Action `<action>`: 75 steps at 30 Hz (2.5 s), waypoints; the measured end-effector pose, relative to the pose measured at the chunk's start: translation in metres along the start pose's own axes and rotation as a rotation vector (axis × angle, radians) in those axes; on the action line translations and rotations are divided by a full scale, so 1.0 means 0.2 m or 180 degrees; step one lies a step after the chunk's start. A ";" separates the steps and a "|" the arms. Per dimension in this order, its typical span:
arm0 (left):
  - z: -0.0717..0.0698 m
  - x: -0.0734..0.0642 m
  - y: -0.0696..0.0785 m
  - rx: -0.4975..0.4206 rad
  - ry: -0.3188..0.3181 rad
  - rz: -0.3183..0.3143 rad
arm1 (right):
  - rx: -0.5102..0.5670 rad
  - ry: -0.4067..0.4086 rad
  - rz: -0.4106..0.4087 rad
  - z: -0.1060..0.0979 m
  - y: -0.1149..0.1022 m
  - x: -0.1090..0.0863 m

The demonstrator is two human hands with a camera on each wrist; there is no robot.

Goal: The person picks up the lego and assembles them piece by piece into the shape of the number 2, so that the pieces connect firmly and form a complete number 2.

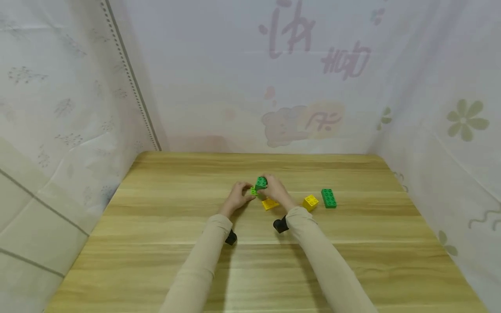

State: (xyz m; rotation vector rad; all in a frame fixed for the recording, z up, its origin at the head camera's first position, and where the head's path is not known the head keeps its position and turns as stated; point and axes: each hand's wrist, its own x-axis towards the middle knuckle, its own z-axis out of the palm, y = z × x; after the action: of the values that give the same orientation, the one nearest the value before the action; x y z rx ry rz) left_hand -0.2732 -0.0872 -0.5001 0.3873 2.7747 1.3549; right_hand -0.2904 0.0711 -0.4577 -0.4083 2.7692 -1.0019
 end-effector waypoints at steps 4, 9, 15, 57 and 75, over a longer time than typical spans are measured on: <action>0.01 -0.01 0.02 -0.0033 -0.0018 -0.0024 | -0.0031 -0.0049 -0.0006 0.00 0.00 0.01; 0.02 -0.03 0.02 -0.0107 -0.0050 -0.0114 | -0.0070 -0.0121 -0.0041 0.02 0.00 0.02; 0.02 -0.04 0.01 -0.0155 -0.0085 -0.0189 | -0.0025 -0.0167 -0.0083 0.04 0.00 0.03; 0.00 0.01 0.00 -0.0255 0.0041 0.0062 | -0.0301 -0.0445 -0.0289 0.02 -0.02 0.09; 0.03 -0.02 -0.02 -0.0222 -0.0003 -0.0044 | -0.0468 -0.0313 -0.0310 0.06 -0.02 0.07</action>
State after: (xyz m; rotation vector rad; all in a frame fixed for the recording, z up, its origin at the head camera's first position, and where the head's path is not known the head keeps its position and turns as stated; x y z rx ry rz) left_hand -0.2690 -0.0864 -0.5067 0.3650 2.7151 1.4432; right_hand -0.2995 0.0573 -0.4653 -0.6019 2.7660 -0.7771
